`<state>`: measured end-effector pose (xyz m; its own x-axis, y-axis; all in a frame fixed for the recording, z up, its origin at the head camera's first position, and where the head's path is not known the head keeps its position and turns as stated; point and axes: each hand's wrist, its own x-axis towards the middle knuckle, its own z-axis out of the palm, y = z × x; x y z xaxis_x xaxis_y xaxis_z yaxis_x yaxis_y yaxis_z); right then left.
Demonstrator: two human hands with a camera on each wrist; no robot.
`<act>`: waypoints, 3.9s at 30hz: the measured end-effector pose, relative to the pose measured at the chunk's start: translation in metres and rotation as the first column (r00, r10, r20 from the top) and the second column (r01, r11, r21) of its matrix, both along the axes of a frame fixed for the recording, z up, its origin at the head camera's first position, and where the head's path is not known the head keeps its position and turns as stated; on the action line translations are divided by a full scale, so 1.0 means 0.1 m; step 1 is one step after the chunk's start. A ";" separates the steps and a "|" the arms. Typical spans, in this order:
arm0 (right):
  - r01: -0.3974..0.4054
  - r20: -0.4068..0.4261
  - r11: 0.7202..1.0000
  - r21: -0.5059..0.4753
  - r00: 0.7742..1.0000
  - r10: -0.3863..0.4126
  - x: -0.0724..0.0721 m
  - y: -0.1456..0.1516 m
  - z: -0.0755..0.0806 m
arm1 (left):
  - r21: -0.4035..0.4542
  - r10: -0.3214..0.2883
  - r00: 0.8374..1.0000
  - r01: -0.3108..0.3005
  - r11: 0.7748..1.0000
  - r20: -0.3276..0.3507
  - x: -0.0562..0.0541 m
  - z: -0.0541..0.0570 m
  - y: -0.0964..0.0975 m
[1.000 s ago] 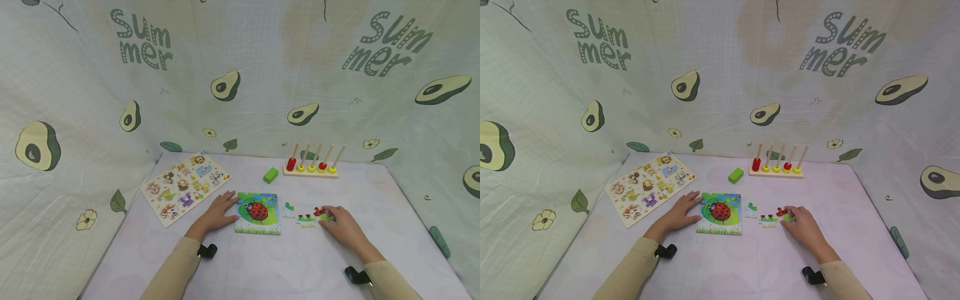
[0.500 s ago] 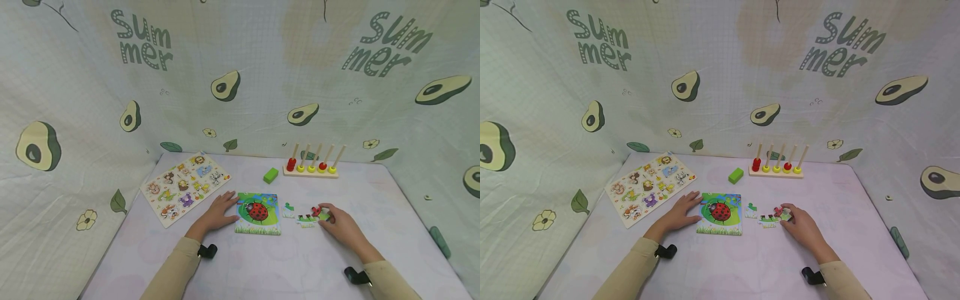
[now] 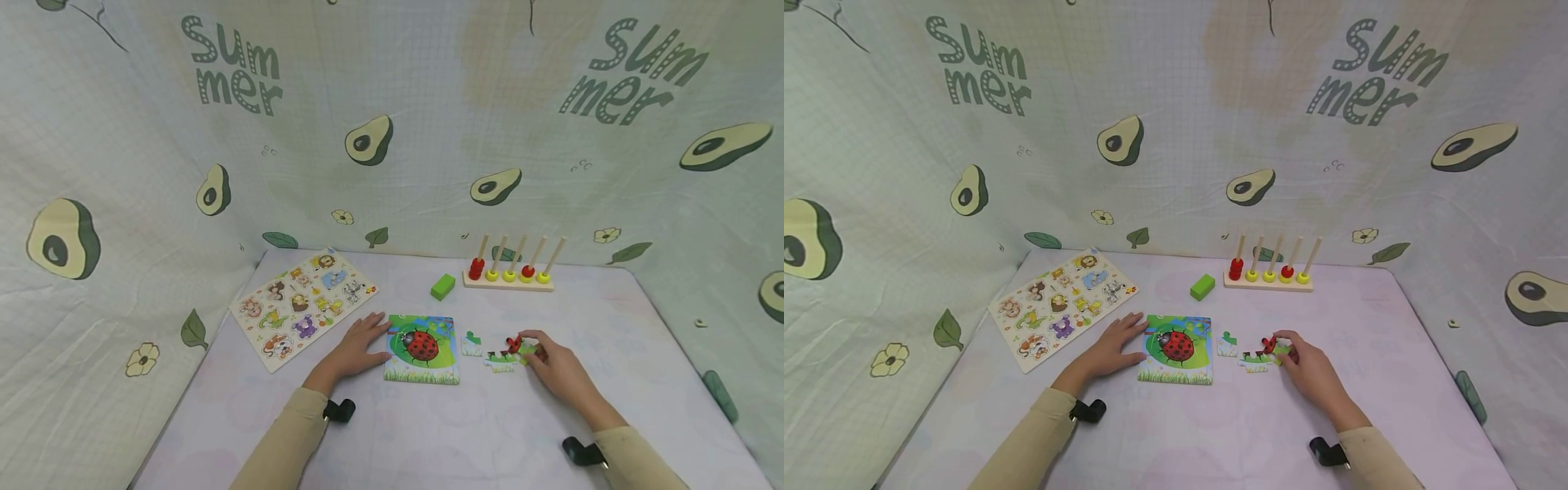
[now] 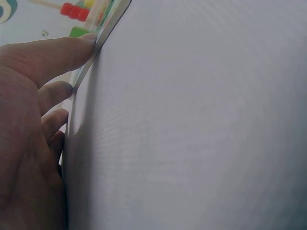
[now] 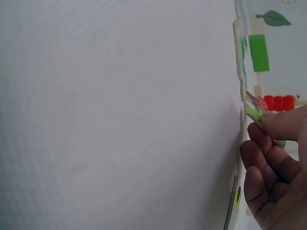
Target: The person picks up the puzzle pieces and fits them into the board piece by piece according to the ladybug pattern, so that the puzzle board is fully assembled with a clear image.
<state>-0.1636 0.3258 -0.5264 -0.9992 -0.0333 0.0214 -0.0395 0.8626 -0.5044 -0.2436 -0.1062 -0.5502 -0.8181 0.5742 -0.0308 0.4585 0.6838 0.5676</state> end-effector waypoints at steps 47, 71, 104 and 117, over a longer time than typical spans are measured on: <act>-0.100 -0.085 0.951 -0.291 0.993 0.079 -0.21 -0.69 -0.01 | 0.021 -0.017 1.000 0.018 1.000 -0.023 -0.01 0.02 0.01; -0.146 -0.033 0.932 -0.331 0.989 0.144 -0.32 -1.15 -0.04 | 0.007 -0.011 1.000 0.011 1.000 -0.023 -0.01 0.00 0.00; -0.178 -0.029 0.963 -0.200 0.984 0.176 -0.40 -1.25 -0.04 | -0.008 -0.009 1.000 0.009 1.000 -0.020 0.00 0.02 0.01; -0.271 0.013 0.958 -0.096 0.962 0.273 -0.36 -1.26 -0.05 | -0.007 -0.014 1.000 0.014 1.000 -0.019 -0.01 0.01 0.00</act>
<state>-0.1993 0.2000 -0.5312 -0.9529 -0.3032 0.0113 -0.2522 0.7707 -0.5852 -0.2448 -0.1066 -0.5493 -0.8104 0.5856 -0.0189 0.4790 0.6808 0.5541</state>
